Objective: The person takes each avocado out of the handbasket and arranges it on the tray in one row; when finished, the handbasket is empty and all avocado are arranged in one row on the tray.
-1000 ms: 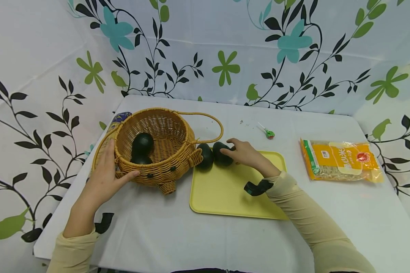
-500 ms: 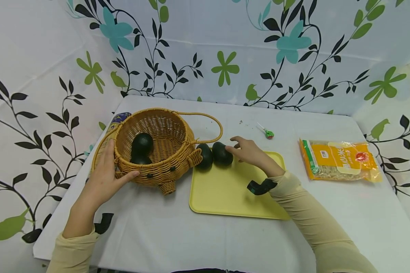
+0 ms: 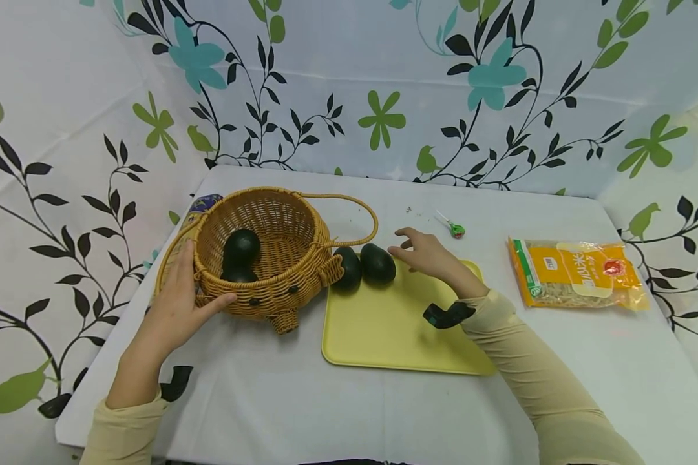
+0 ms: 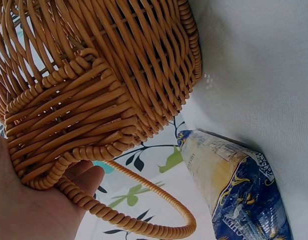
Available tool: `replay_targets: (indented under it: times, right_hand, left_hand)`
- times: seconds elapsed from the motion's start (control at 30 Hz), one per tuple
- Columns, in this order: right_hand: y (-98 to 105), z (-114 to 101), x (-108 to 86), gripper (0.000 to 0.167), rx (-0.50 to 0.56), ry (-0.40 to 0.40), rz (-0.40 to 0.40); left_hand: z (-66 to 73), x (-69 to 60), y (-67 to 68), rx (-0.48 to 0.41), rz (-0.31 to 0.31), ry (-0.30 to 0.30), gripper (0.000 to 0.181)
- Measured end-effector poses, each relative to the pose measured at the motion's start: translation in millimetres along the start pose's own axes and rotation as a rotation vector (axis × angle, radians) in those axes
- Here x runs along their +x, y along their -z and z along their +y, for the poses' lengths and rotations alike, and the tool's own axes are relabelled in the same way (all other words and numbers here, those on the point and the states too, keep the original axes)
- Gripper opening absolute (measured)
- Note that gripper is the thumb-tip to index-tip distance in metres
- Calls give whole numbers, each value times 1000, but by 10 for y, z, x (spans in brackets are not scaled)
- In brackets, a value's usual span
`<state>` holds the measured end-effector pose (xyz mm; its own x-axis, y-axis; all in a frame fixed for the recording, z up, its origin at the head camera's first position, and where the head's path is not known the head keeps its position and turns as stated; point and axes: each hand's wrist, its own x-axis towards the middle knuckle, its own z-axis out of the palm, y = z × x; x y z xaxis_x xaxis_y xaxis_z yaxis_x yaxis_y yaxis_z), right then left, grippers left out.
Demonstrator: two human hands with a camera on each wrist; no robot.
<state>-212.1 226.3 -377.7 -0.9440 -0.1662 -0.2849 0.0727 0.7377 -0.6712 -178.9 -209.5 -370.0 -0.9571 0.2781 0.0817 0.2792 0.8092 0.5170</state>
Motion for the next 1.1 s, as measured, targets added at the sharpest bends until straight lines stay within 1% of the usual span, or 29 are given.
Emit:
replay_targets:
  times: [0.27, 0.43, 0.6, 0.83, 1.1]
  right_hand:
    - [78, -13, -13, 62, -13, -4, 19]
    - [149, -44, -27, 61, -30, 6, 45]
    - [212, -94, -26, 60, -54, 26, 77]
    - [287, -183, -19, 61, -35, 21, 77]
    - [369, -289, -39, 60, -70, 28, 101]
  left_hand:
    - [0, -2, 3, 1, 2, -2, 110]
    - [-1, -2, 2, 0, 1, -2, 110]
    - [0, -2, 1, 6, -1, 3, 110]
    - [-1, 6, -2, 11, -4, 7, 111]
    - [-5, -1, 1, 14, -6, 10, 110]
